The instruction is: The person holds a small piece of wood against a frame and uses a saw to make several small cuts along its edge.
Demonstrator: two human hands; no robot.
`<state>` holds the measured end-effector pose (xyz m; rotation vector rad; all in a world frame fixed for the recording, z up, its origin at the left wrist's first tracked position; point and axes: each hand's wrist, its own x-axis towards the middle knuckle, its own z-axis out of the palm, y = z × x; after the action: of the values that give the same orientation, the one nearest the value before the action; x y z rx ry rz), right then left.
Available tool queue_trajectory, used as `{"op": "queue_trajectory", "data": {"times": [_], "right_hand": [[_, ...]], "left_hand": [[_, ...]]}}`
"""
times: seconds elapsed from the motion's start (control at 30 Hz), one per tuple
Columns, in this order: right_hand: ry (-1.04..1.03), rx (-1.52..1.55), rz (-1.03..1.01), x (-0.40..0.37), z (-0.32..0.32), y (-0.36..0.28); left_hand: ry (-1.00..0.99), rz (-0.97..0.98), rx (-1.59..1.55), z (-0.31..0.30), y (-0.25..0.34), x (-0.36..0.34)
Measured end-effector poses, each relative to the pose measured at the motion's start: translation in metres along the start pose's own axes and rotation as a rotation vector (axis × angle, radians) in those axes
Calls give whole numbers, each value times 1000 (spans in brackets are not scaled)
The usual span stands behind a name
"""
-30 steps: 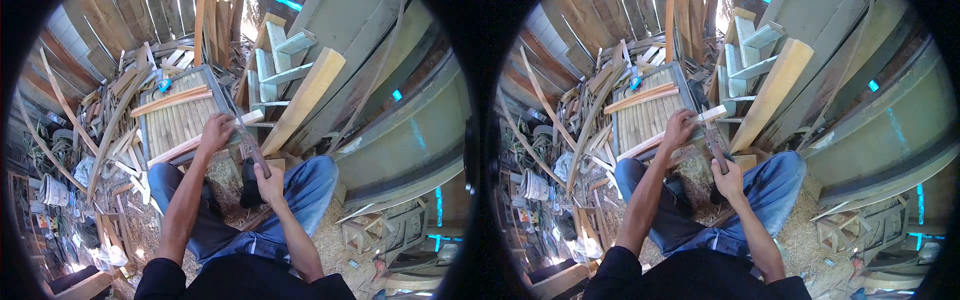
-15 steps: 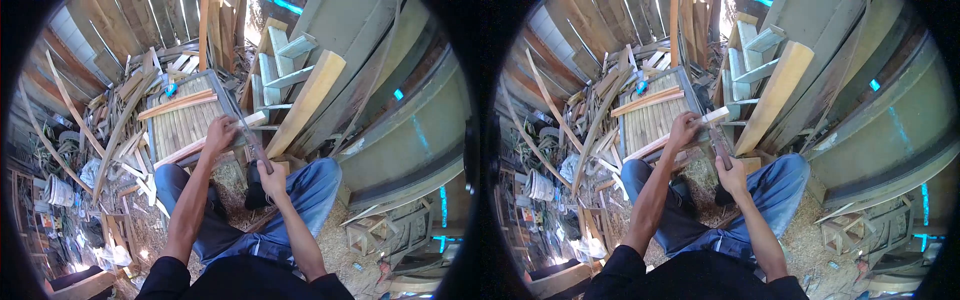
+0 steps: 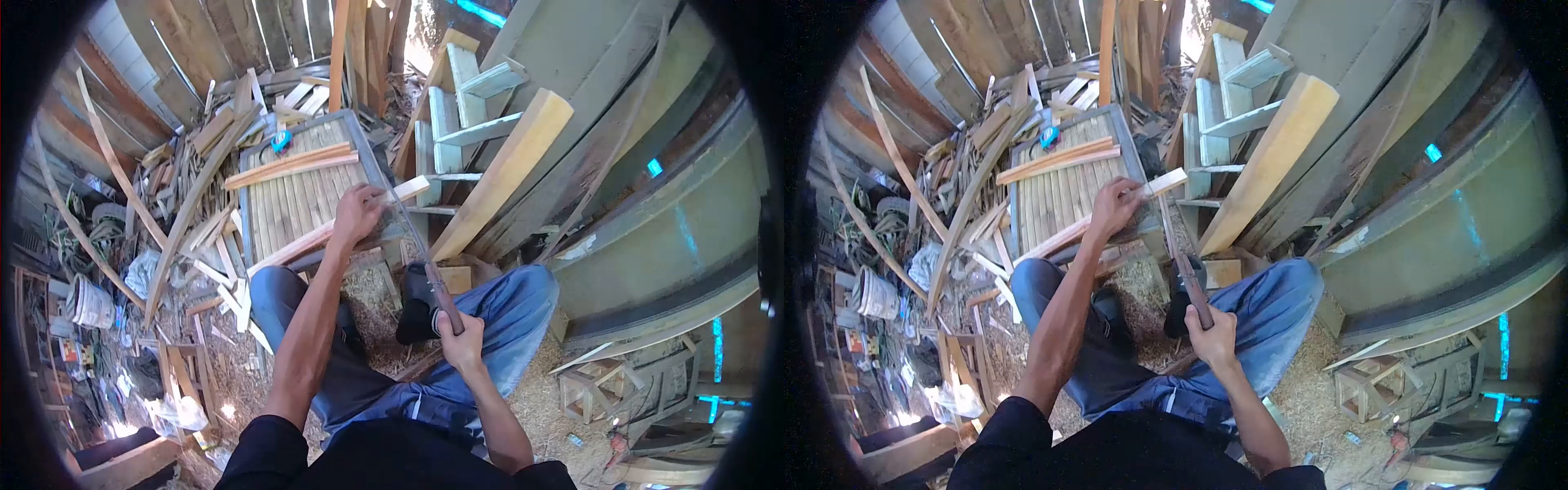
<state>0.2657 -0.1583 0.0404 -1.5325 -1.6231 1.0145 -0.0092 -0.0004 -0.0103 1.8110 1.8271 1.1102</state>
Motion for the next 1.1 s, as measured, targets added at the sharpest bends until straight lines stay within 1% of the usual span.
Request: {"op": "queue_trajectory", "data": {"times": [0.07,0.13,0.2,0.23,0.27,0.3,0.33,0.37,0.4,0.43,0.5,0.53,0.57,0.6,0.67,0.7,0.73,0.8,0.87,0.9,0.97,1.0,1.03,1.1], "right_hand": [[6,6,3,4,-2,-2],[-28,-25,55,8,-12,-12],[-58,-28,47,12,-26,-36],[-88,-31,35,16,-35,-54],[-145,-69,63,17,-47,-77],[-133,-54,54,18,-52,-87],[-169,-56,63,18,-57,-95],[-206,-60,72,19,-59,-98],[-196,-50,65,19,-58,-94],[-179,-53,33,17,-55,-86],[-165,-67,-7,12,-54,-69],[-175,-12,31,8,-53,-60],[-187,45,70,7,-52,-56],[-189,43,68,7,-54,-58],[-122,55,51,1,-57,-63],[-127,53,56,-1,-57,-61],[-120,47,37,-1,-57,-60],[-115,36,13,-3,-59,-50],[-96,138,22,-11,-60,-35],[-110,140,25,-12,-62,-41],[-44,214,-71,-14,-69,-60],[-33,224,-87,-8,-65,-65],[-29,224,-81,0,-57,-64],[-44,297,31,22,-30,-43]], "left_hand": [[23,54,30,2,-6,2],[42,98,57,3,-2,0],[-16,-16,5,1,5,0],[-13,3,14,0,8,0],[-32,-35,-68,3,7,-3],[-52,-75,-149,2,8,-6],[-53,-59,-138,-1,12,-8],[-64,3,-75,-4,14,-10],[-74,64,-15,-7,16,-9],[-72,73,-11,-9,16,-8],[-109,17,-68,-10,15,-6],[-102,18,-71,-12,14,-4],[-176,-39,-133,-15,11,-2],[-251,-96,-195,-19,13,0],[-257,-129,-207,-23,18,-3],[-264,-153,-219,-24,19,-5],[-263,-155,-222,-24,19,-5],[-211,93,27,-25,18,-3],[-169,117,29,-23,19,-5],[-134,146,33,-23,19,-7],[-126,106,48,-20,25,-10],[-117,84,55,-20,29,-11],[-124,84,54,-21,32,-12],[-114,23,14,-21,38,-11]]}}
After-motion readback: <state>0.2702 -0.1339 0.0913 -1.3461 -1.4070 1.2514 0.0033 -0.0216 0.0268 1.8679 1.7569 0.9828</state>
